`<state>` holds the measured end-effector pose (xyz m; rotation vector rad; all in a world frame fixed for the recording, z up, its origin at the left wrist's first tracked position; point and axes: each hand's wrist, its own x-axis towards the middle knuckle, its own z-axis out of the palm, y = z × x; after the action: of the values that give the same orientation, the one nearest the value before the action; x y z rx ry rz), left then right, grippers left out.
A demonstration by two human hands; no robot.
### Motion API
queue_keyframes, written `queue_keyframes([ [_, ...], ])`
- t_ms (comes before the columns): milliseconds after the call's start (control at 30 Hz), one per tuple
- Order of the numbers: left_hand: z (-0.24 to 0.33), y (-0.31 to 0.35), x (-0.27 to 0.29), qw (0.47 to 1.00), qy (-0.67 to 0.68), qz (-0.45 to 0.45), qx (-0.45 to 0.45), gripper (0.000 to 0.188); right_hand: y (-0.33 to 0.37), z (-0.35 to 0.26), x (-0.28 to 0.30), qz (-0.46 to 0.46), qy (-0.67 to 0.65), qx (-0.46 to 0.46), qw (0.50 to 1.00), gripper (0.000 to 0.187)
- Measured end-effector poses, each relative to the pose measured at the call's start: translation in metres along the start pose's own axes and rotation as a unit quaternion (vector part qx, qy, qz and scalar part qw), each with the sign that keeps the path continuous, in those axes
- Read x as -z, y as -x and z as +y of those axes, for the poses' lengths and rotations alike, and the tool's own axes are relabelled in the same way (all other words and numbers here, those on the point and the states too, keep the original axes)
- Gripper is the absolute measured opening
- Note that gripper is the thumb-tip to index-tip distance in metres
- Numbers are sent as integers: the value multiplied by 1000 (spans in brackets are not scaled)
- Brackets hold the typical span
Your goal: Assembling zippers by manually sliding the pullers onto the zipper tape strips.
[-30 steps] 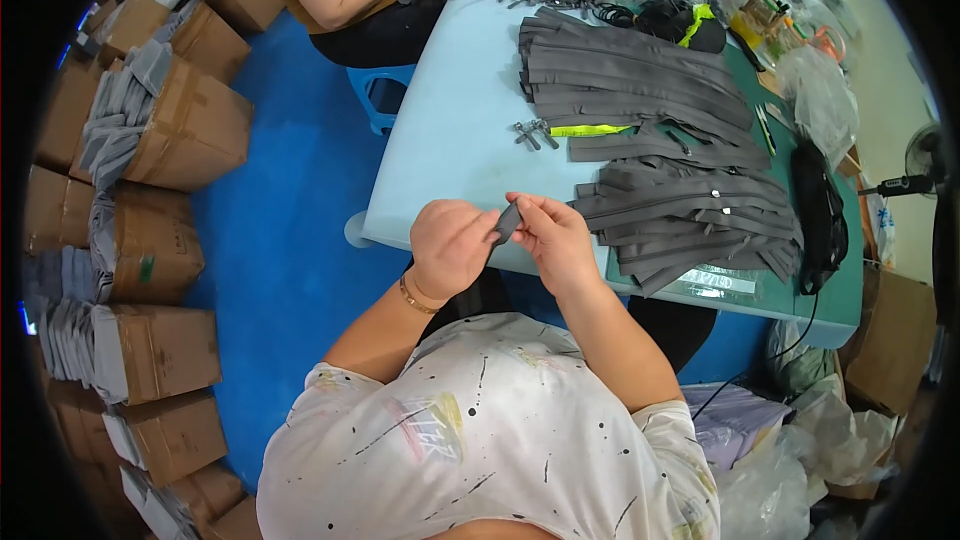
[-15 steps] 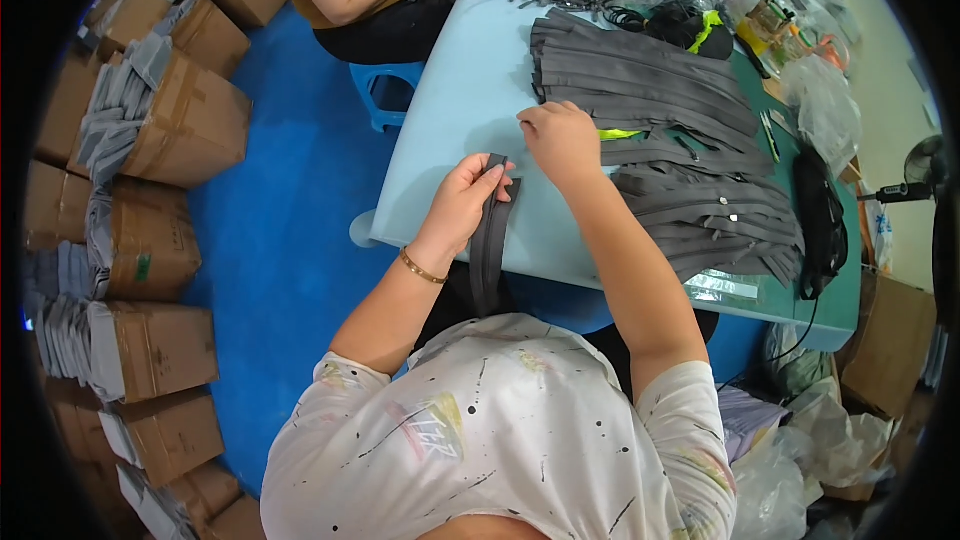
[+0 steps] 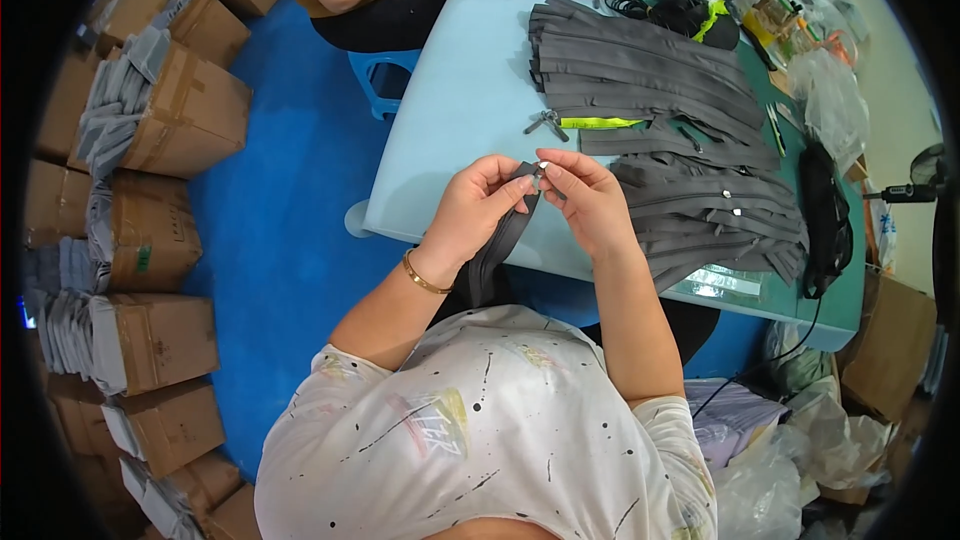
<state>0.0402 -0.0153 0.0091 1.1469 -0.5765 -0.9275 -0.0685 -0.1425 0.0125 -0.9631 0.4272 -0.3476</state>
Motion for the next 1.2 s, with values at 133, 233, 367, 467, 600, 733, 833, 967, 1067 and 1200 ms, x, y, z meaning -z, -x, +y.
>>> queue_keyframes([
  [133,3,2,-2,1000,13,-8,15,10,4,-2,1,-18,31,27,999,21],
  [233,2,3,-1,999,34,-18,19,11,5,2,3,-18,73,57,996,23],
  [367,5,3,-5,995,75,6,59,12,12,0,-1,-8,148,85,985,22],
  [467,5,3,-6,995,79,5,54,12,14,1,4,3,190,105,976,20],
  [600,-1,5,-3,995,76,-19,53,14,13,1,6,-5,125,71,990,20],
  [733,2,9,-7,993,78,-23,81,14,11,3,7,-2,81,118,990,20],
  [833,5,10,-11,990,94,-21,104,13,8,10,14,-20,72,139,987,18],
  [967,4,11,-12,988,110,-29,109,14,9,12,12,-36,70,182,980,16],
  [1067,2,11,-11,986,119,-33,111,14,10,11,10,-25,57,160,985,15],
  [1200,3,12,-12,981,142,-19,130,14,8,13,14,-40,74,157,984,15],
])
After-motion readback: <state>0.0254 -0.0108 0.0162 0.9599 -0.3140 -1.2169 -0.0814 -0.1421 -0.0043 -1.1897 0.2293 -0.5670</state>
